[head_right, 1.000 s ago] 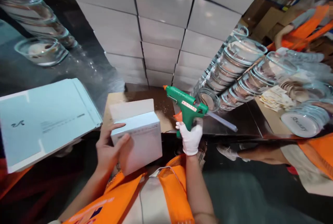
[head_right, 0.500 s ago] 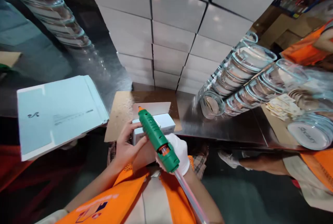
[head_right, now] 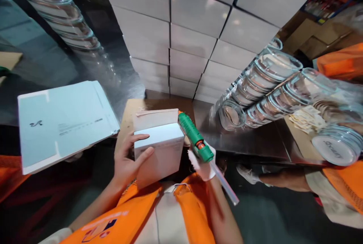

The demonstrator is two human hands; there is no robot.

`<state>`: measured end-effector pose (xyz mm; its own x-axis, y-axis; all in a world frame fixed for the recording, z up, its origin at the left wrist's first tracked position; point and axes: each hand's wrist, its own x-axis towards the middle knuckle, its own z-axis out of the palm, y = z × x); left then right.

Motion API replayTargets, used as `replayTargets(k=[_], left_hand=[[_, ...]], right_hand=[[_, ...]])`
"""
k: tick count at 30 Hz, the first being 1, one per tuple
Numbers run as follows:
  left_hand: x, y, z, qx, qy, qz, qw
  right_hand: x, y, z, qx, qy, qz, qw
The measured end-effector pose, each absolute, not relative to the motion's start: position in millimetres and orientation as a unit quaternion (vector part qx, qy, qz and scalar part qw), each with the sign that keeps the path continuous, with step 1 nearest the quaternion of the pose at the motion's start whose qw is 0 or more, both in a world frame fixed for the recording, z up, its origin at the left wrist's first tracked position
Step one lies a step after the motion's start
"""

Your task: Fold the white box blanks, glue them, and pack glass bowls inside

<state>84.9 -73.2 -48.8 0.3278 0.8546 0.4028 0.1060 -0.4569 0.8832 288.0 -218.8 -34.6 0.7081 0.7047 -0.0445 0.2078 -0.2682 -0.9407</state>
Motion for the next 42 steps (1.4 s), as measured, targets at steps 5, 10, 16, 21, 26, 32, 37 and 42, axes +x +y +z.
replayTargets(k=[5,10,16,21,26,32,37,42], left_hand=[[81.3,-66.1,-43.4,0.685,0.324,0.487,0.434],[74.7,-62.8,-36.9,0.661,0.315,0.488,0.475],[78.5,-63.2,-38.4,0.67,0.289,0.457,0.509],[91.8,-67.8,-41.7,0.672,0.259,0.441,0.535],[100.1,-61.5,-47.3,0.582,0.213,0.497,0.607],[94.2,-50.6,-46.6,0.662,0.197,0.475,0.546],[93.4,-55.1,-40.3,0.667,0.193,0.48,0.536],[88.0,-45.2,-45.8,0.634,0.24,0.457,0.576]], right_hand=[[311.9,-179.9,-56.1,-0.744,-0.187,0.331,0.55],[339.5,-162.9,-60.3,-0.751,-0.167,0.382,0.512],[332.1,-173.0,-6.0,-0.725,-0.248,0.317,0.559],[309.7,-150.3,9.7,-0.599,-0.303,0.433,0.602],[320.9,-168.2,7.6,-0.544,-0.468,0.403,0.568],[317.7,-173.9,9.3,-0.519,-0.662,0.283,0.46],[305.0,-165.2,0.8,-0.506,-0.665,0.277,0.474],[300.4,-163.1,1.9,-0.562,-0.576,0.26,0.534]])
